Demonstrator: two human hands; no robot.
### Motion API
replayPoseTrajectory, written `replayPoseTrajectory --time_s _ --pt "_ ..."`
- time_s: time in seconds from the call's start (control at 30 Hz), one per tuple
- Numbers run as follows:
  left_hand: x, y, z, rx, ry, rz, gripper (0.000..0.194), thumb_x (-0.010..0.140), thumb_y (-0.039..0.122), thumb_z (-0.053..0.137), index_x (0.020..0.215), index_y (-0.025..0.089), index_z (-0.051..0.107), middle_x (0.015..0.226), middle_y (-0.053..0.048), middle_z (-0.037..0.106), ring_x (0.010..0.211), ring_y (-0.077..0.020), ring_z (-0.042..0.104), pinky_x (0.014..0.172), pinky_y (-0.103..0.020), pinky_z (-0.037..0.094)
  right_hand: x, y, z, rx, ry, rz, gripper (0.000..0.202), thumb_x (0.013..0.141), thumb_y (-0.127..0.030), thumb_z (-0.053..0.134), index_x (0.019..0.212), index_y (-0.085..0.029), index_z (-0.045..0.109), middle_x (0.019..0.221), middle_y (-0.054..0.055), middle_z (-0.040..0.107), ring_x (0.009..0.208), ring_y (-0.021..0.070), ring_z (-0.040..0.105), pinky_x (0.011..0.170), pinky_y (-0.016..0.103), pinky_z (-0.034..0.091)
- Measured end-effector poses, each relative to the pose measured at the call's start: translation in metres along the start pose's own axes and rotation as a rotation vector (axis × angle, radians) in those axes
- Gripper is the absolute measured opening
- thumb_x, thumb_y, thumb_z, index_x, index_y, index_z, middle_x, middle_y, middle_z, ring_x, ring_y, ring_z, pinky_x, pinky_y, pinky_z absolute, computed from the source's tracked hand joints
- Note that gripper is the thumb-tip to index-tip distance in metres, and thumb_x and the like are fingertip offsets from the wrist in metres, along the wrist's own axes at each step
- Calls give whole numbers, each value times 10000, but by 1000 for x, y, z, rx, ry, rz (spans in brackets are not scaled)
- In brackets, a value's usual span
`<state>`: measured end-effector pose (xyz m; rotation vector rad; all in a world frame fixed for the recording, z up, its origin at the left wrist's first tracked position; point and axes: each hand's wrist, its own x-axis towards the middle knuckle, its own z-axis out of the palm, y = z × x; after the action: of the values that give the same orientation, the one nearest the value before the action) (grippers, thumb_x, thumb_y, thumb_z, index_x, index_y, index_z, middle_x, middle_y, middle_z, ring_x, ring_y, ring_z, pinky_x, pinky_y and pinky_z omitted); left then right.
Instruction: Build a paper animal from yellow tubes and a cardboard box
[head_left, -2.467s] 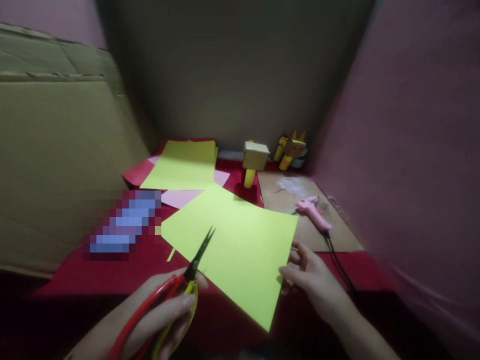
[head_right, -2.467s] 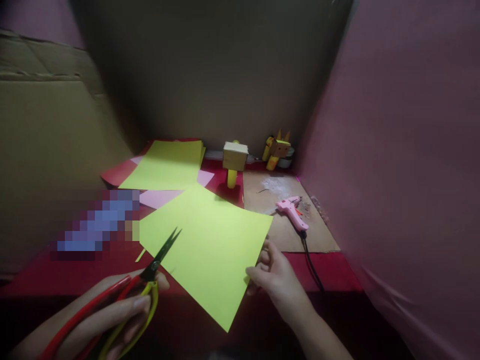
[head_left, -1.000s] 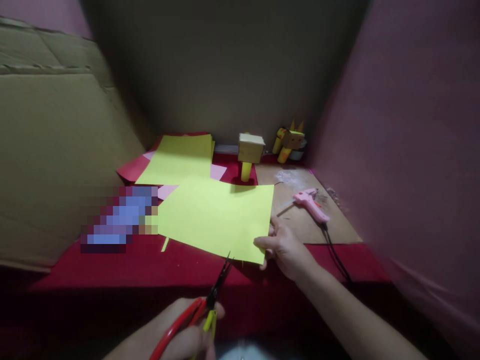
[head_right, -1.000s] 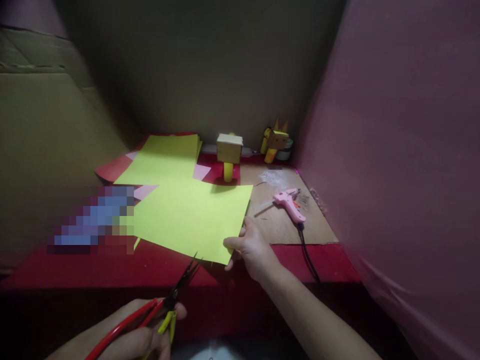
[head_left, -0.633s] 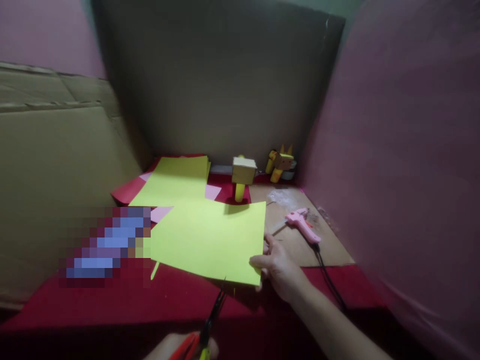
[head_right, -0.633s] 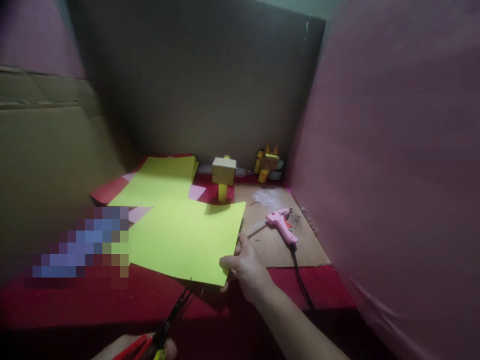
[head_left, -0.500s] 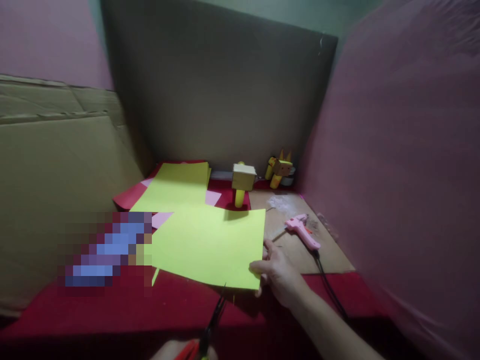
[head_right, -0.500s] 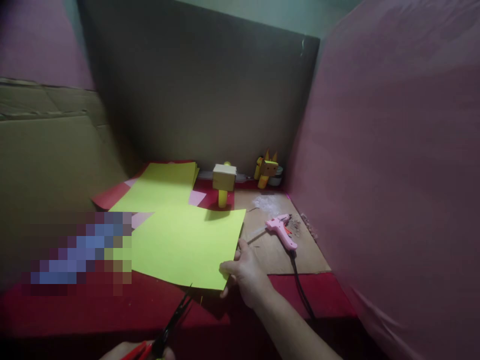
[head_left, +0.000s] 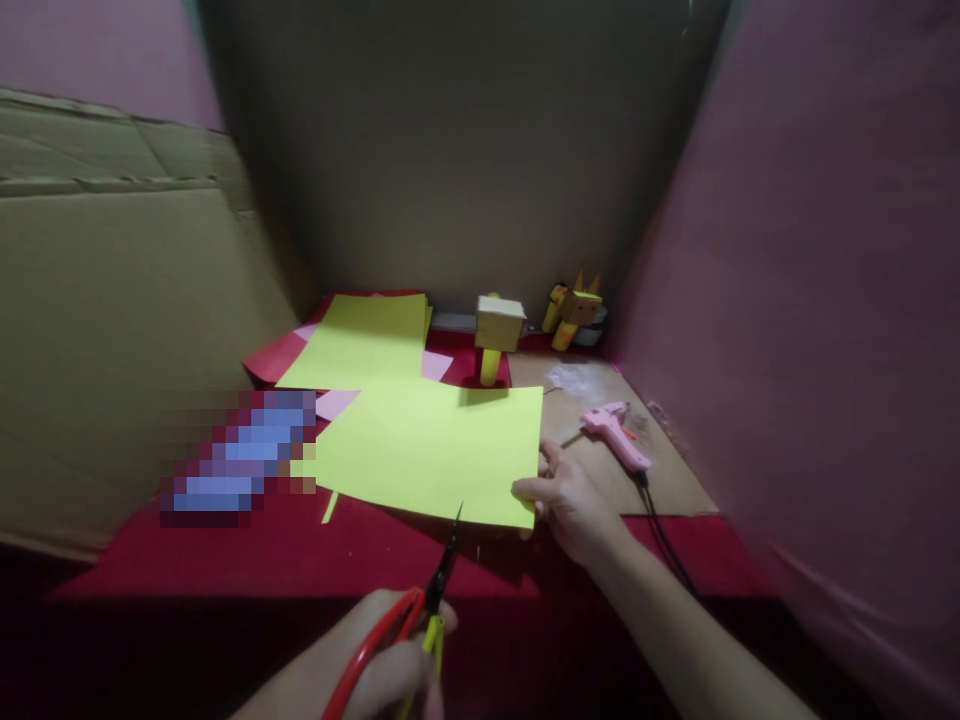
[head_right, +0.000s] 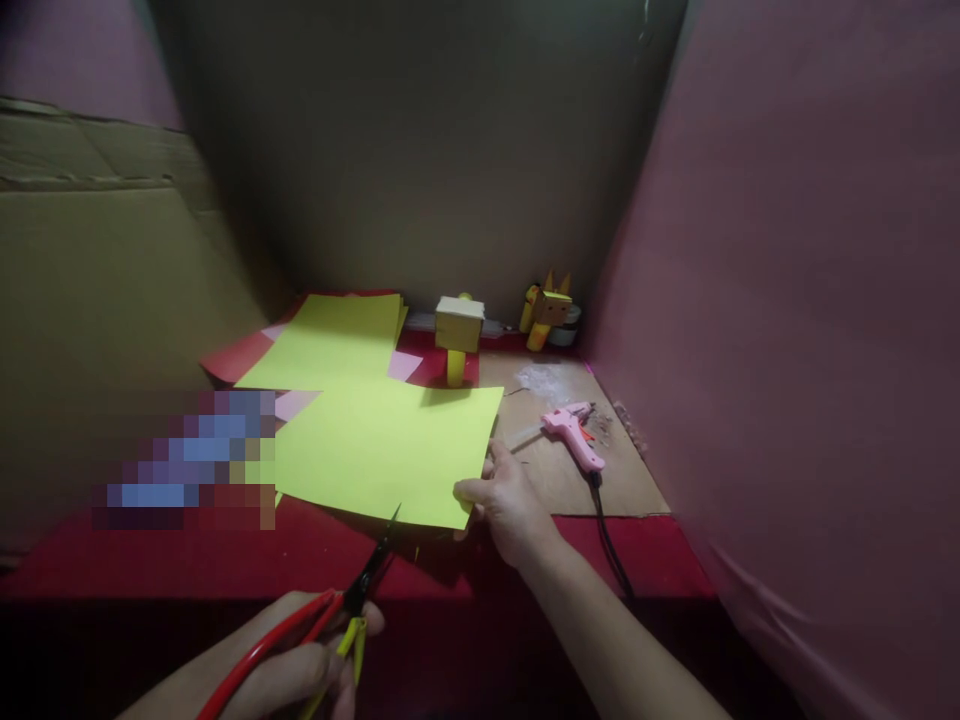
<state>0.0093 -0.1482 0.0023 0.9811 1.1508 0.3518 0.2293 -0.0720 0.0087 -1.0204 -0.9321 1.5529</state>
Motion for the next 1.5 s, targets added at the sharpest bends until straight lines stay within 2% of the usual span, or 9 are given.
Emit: replayPoseTrajectory --time_s 0.17,0.3,0.43,0.57,0.77,0.93,1.13,1.37,1.5 --pt "9 -2 -3 -16 -47 9 445 701 262 528 1115 100 561 671 -83 708 490 -191 629 501 -278 454 2 0 -2 29 -3 -11 490 514 -38 582 959 -214 476 659 -61 637 456 97 537 438 204 407" --pt "10 5 -1 8 -84 40 357 702 265 518 1001 98 618 503 -33 626 443 -197 606 486 -285 433 3 2 -4 20 -19 0 475 510 -50 572 940 -231 480 711 -43 668 562 154 613 522 251 439" --pt "7 19 1 54 -124 21 204 701 237 496 774 117 643 485 -36 609 441 -188 599 496 -285 433 3 1 -5 34 -49 -15 472 527 -45 613 935 -244 484 774 -35 692 670 187 657 551 256 456" --pt "5 29 2 71 -149 39 216 736 222 467 584 139 596 482 -44 606 420 -160 577 488 -267 428 4 -2 -4 38 -44 -15 479 519 -36 639 931 -226 482 784 -19 695 640 178 652 537 251 454" --pt "10 29 0 47 -191 56 252 763 239 474 580 125 604 516 -64 627 416 -145 563 466 -245 430 6 -8 -3 -41 -44 -27 419 518 -64 610 891 -228 511 693 -37 664 553 157 600 496 244 404" --pt "17 24 -5 43 -225 85 292 793 261 465 618 101 636 573 -101 655 524 -195 635 491 -266 461 8 -12 -4 -110 -51 -35 411 516 -74 563 884 -253 530 675 -43 647 520 149 547 484 253 384" --pt "25 24 -5 26 -172 95 251 759 226 468 673 81 654 610 -130 685 547 -225 669 513 -293 491 10 -14 -4 -84 -50 -17 398 512 -66 570 868 -238 520 628 -55 600 475 121 497 427 222 314" --pt "29 26 -1 15 -172 82 261 766 223 459 643 88 645 541 -97 652 534 -212 658 516 -290 496 14 -17 -2 -95 -32 -20 418 509 -54 601 890 -213 534 650 -47 607 508 128 525 494 246 393" --pt "29 26 1 -8 -140 94 263 762 241 465 619 96 631 530 -95 645 542 -214 658 524 -299 502 14 -18 -6 -115 -14 18 420 510 -60 632 901 -196 559 605 -59 593 463 108 503 456 226 370"
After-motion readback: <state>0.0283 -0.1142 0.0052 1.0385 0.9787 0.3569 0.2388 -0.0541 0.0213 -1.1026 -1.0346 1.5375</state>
